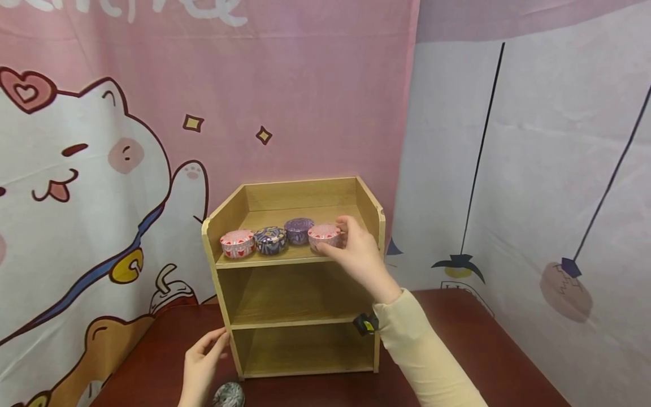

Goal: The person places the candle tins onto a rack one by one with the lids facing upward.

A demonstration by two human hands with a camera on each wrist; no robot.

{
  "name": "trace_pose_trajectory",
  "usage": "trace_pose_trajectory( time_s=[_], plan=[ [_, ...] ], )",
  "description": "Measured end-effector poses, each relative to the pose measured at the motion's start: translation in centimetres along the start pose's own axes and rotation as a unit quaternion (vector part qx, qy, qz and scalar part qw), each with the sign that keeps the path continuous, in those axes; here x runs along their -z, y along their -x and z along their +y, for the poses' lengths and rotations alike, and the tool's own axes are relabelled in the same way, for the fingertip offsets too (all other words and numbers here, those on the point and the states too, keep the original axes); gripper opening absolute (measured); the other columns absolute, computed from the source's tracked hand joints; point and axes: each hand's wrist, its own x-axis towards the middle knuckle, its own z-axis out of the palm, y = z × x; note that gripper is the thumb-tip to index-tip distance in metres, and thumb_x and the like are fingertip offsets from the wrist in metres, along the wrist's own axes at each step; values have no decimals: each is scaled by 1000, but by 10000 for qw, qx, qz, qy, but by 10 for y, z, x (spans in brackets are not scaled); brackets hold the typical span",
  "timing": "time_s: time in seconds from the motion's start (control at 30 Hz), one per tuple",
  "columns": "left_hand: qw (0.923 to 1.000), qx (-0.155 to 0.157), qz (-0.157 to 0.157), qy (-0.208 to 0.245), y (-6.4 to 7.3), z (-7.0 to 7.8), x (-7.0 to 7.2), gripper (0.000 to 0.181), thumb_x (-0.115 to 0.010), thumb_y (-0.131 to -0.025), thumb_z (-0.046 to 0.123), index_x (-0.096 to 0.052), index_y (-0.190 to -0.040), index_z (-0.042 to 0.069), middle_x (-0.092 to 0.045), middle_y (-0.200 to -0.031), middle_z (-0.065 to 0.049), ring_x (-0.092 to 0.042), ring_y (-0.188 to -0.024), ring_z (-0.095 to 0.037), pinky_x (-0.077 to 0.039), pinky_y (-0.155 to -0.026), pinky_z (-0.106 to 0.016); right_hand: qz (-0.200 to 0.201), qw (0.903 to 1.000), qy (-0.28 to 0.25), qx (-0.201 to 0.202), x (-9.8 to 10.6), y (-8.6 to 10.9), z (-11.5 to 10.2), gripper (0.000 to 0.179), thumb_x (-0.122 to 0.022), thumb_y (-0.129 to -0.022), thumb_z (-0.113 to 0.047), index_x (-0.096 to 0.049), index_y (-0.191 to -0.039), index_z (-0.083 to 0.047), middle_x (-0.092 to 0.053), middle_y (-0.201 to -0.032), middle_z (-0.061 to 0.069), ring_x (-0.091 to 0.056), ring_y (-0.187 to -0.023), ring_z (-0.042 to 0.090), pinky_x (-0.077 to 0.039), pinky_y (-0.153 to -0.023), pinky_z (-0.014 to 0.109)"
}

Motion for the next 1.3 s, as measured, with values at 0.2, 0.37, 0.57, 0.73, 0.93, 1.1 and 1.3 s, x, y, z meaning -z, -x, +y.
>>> trace_pose_trajectory(
  time_s=[0.2,0.37,0.57,0.73,0.93,1.1,1.3],
  plan=[
    [10000,-73,-42,14,-2,2,-1,25,-71,-90,20,-72,-106,0,-72,-97,-11,-65,-76,-10,-55,-63,-28,22,9999,130,22,1,-2,-1,63,-78,-84,-25,-48,-132,0,-60,-125,20,-64,-102,31,-53,-84,44],
    [10000,60,-3,-37,-4,2,-2,26,-72,-89,23,-73,-106,3,-72,-98,-10,-66,-77,-11,-56,-65,-30,64,9999,106,5,2,-3,-2,62,-78,-83,-25,-49,-132,0,-59,-128,19,-65,-102,30,-54,-82,43],
    [9999,143,-34,-9,-2,3,-1,29,-72,-90,23,-72,-109,1,-72,-99,-12,-66,-75,-12,-55,-65,-28,48,9999,-113,-60,3,-1,-1,64,-78,-83,-26,-48,-135,-3,-55,-133,17,-63,-107,31,-54,-85,44],
    [9997,237,-25,-72,-1,0,-1,30,-72,-89,26,-72,-108,2,-72,-94,-10,-65,-76,-10,-56,-66,-31,220,9993,-280,68,3,11,4,63,-79,-82,-26,-50,-133,-3,-59,-128,17,-62,-109,32,-52,-89,45],
    [9996,231,-58,-170,0,-3,-1,30,-72,-90,27,-73,-107,4,-72,-93,-9,-65,-76,-9,-55,-64,-27,832,9918,-472,844,-1,39,7,53,-81,-80,-17,-58,-126,-4,-63,-119,13,-62,-108,28,-51,-90,39],
    [9994,317,-73,-139,1,-1,0,30,-72,-90,27,-73,-107,2,-72,-93,-9,-65,-78,-8,-55,-65,-29,721,9691,-1357,1930,-13,64,12,45,-78,-79,2,-61,-120,-1,-65,-116,11,-63,-104,26,-51,-89,31],
    [9991,278,-281,-145,0,1,4,30,-71,-90,23,-72,-109,0,-72,-92,-9,-65,-78,-8,-57,-66,-33,-243,9531,-2362,1878,-50,90,21,40,-74,-83,1,-62,-120,-2,-65,-115,13,-63,-101,28,-54,-84,37]
  ],
)
